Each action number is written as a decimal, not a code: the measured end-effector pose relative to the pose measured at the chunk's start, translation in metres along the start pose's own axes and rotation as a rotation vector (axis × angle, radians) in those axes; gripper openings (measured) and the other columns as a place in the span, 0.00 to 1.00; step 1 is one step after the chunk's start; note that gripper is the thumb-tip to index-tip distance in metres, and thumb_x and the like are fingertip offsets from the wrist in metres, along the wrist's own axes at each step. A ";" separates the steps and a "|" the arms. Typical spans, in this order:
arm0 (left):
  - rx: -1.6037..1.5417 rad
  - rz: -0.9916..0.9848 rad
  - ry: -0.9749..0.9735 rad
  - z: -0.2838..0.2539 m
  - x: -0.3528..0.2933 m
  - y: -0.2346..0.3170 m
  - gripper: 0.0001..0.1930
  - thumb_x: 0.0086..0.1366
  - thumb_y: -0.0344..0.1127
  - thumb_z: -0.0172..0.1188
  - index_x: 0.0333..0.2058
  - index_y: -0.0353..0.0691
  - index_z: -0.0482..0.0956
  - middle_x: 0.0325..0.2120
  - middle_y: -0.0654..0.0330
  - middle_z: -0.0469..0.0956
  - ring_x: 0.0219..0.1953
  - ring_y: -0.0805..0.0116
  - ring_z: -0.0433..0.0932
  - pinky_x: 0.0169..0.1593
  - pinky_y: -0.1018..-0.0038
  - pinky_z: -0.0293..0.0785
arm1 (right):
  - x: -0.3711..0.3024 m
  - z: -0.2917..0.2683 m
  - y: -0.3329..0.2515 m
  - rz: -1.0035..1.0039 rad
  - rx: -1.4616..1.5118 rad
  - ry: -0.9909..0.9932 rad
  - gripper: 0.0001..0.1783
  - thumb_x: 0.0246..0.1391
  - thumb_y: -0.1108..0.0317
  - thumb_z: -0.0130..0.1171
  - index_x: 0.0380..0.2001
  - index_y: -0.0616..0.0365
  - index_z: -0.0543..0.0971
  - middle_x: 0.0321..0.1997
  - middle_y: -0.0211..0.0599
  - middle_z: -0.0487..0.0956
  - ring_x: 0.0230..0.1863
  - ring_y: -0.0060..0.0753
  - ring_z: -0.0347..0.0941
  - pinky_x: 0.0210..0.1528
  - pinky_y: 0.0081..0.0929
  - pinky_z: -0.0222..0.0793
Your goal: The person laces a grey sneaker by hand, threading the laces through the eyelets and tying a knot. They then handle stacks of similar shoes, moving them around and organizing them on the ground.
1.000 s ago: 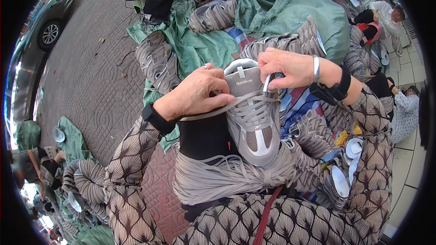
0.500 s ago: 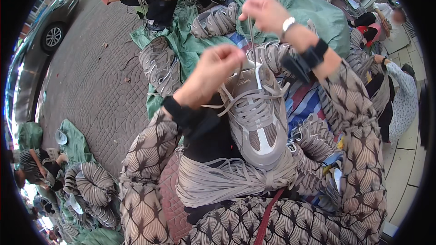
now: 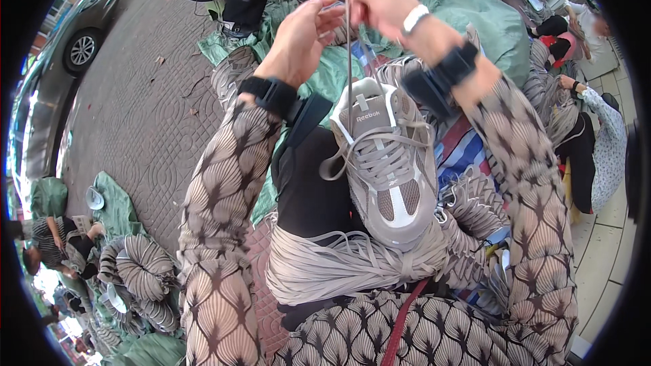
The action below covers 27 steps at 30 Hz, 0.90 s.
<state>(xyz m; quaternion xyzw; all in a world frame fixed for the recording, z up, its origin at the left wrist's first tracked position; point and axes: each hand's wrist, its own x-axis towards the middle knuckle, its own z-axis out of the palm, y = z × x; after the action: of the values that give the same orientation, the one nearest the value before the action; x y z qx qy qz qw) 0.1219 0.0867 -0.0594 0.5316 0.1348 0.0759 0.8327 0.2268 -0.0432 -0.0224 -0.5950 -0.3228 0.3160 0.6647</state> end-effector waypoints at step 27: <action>0.380 -0.134 -0.205 0.011 -0.111 -0.003 0.09 0.66 0.36 0.57 0.39 0.36 0.79 0.21 0.75 0.68 0.20 0.87 0.61 0.25 0.85 0.60 | -0.154 -0.021 -0.043 0.465 -0.179 -0.202 0.30 0.54 0.74 0.49 0.62 0.58 0.61 0.19 0.25 0.71 0.17 0.09 0.60 0.19 0.08 0.50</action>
<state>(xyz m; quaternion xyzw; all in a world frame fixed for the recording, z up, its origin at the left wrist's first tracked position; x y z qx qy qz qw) 0.0197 0.0461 -0.0418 0.6736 0.0965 -0.0609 0.7302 0.1541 -0.1836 0.0105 -0.6750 -0.2687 0.4881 0.4836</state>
